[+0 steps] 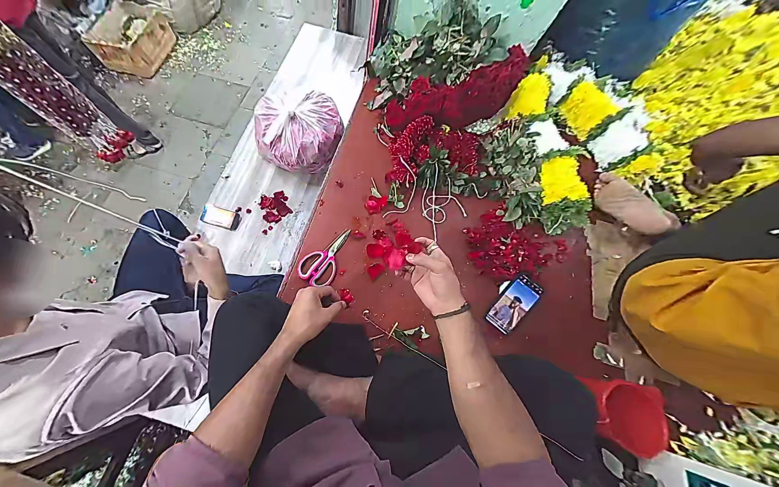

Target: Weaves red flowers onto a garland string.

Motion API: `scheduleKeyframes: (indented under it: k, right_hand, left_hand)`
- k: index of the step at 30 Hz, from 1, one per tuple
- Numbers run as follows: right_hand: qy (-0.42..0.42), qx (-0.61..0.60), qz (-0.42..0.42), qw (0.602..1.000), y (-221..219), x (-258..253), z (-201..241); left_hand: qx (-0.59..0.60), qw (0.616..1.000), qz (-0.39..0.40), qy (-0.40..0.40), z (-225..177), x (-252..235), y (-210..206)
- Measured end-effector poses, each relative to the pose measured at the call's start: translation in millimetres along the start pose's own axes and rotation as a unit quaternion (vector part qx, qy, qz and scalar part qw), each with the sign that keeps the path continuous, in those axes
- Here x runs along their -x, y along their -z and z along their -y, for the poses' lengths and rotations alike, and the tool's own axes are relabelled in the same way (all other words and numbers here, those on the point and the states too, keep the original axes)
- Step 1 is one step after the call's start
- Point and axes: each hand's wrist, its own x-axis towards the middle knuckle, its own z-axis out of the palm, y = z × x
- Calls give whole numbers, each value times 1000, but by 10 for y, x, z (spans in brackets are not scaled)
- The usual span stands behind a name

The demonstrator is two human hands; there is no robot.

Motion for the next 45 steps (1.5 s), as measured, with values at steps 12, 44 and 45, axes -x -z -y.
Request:
scheduleKeyframes:
  k: [12, 44, 45]
  right_hand:
    - [102, 53, 17, 993, -53, 63, 8]
    - [84, 337, 27, 937, 168, 30, 88]
    - [81, 324, 28, 942, 170, 54, 114]
  left_hand:
    - [-24, 1000, 10, 11, -7, -24, -15]
    - [-9, 1000, 15, 5, -34, -3, 20]
    - [-11, 1000, 15, 3, -40, -13, 29]
